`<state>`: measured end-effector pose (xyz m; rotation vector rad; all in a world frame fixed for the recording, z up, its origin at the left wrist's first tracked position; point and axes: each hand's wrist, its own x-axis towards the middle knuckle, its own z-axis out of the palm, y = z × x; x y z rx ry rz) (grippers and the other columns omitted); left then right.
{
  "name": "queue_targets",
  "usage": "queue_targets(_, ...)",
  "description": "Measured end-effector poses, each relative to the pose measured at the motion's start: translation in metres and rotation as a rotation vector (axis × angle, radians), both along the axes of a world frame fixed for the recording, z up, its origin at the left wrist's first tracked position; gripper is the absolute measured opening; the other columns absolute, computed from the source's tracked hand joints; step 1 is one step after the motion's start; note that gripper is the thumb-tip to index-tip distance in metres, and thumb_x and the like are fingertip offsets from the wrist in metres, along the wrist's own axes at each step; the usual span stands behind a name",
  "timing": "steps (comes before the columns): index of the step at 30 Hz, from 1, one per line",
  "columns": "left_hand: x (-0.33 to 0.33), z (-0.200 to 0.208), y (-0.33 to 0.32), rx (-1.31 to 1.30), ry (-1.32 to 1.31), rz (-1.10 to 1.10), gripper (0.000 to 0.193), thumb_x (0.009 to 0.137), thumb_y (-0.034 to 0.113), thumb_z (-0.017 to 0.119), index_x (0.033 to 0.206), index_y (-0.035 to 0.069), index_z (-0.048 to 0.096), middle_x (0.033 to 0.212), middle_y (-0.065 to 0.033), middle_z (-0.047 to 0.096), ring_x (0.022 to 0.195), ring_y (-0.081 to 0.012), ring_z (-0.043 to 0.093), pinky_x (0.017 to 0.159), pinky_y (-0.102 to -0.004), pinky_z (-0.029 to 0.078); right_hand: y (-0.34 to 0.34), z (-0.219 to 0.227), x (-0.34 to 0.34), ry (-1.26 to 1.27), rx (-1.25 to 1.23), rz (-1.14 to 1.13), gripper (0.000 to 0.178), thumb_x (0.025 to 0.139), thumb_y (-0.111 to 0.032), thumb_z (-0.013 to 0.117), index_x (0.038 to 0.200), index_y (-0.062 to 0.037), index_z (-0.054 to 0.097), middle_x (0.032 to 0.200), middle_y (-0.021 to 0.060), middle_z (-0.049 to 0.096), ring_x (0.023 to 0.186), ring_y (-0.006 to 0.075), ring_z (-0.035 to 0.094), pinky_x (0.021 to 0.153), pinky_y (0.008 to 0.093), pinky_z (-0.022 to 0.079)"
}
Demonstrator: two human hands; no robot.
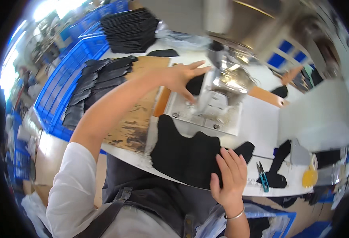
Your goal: Manually aligning and stacking black shoe upper components at a factory workbench.
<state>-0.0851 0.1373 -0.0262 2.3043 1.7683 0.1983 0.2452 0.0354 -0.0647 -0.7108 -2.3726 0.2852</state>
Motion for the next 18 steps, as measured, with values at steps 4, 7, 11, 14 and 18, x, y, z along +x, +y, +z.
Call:
queue_targets(4,-0.048,-0.003,-0.03,0.281,-0.1,0.131,0.083,0.077,0.054,0.065,0.143,0.017,0.033,0.139,-0.0223,0.041,0.122,-0.0405,0.047,0.105,-0.0458,0.035,-0.002,-0.002,0.001,-0.023,0.002,-0.011,0.038,0.079,-0.013,0.055,0.113,0.0025,0.06,0.124,0.0184,0.058,0.12,0.0377,0.05,0.106,0.05,0.031)
queue_targets(7,-0.146,0.007,-0.063,0.36,0.062,0.471,0.025,0.083,0.03,0.056,0.093,0.012,0.071,0.088,-0.0144,0.069,0.086,-0.0313,0.067,0.078,-0.0425,0.052,-0.002,0.003,-0.002,-0.044,0.016,-0.003,0.039,0.08,-0.012,0.054,0.115,0.0035,0.059,0.125,0.0193,0.057,0.12,0.0383,0.05,0.106,0.0504,0.03)
queue_targets(11,-0.267,-0.006,-0.124,0.266,0.299,0.903,0.018,0.076,0.025,0.065,0.081,0.009,0.071,0.081,-0.0141,0.069,0.078,-0.0311,0.067,0.069,-0.0403,0.052,-0.002,0.003,-0.001,-0.042,0.013,0.007,0.039,0.079,-0.009,0.053,0.116,0.0034,0.058,0.126,0.0186,0.056,0.122,0.0379,0.049,0.107,0.0502,0.03)
queue_targets(14,-0.298,-0.017,-0.15,0.207,0.159,0.842,0.019,0.073,0.024,0.068,0.081,0.007,0.071,0.08,-0.0125,0.07,0.075,-0.0302,0.067,0.069,-0.0391,0.053,-0.004,0.003,-0.002,-0.047,0.009,-0.007,0.039,0.08,-0.009,0.051,0.116,0.0029,0.058,0.126,0.0179,0.056,0.122,0.0374,0.049,0.107,0.0503,0.029)
queue_targets(18,-0.277,-0.022,-0.145,0.254,0.414,0.563,0.032,0.067,0.021,0.07,0.097,0.01,0.069,0.093,-0.0096,0.064,0.093,-0.0284,0.062,0.083,-0.0395,0.048,-0.008,0.003,-0.002,-0.085,0.003,-0.064,0.038,0.081,-0.009,0.05,0.116,0.0026,0.058,0.127,0.018,0.056,0.122,0.0372,0.048,0.108,0.0501,0.029)
